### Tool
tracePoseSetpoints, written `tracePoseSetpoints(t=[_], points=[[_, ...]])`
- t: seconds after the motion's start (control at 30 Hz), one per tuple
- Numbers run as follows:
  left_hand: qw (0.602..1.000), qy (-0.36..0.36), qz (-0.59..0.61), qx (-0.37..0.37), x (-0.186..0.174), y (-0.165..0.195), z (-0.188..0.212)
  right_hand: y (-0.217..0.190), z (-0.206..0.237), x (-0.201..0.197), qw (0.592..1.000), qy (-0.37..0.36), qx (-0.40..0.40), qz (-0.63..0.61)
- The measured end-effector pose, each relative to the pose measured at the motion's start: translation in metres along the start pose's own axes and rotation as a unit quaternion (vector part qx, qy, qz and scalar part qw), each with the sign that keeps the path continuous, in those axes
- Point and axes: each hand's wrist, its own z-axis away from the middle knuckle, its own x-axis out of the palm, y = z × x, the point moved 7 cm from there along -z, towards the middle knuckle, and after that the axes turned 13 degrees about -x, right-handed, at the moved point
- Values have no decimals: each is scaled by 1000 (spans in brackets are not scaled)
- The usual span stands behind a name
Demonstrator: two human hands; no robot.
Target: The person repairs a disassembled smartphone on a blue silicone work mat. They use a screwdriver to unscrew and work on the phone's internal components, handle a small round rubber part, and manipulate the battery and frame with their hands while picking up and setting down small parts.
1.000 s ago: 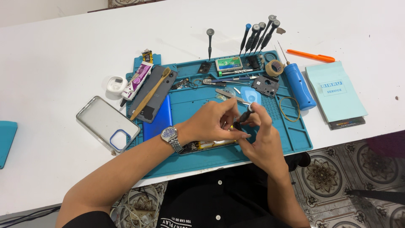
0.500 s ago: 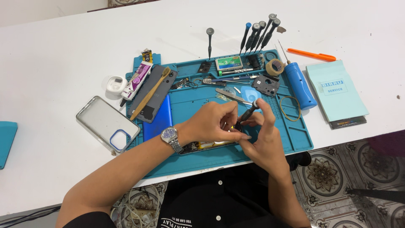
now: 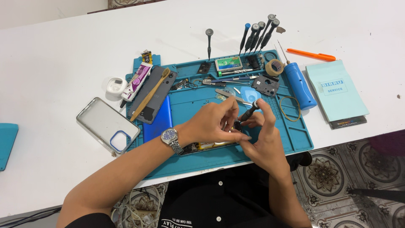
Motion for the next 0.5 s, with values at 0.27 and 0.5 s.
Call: tracePoseSetpoints(t=[0.27,0.5], points=[[1000,3,17,16,0,1,0,-7,-3,0,999,8,-35,28],[1000,1,0,-6,0,3,0,-3,-2,0,1000,7,-4,8]])
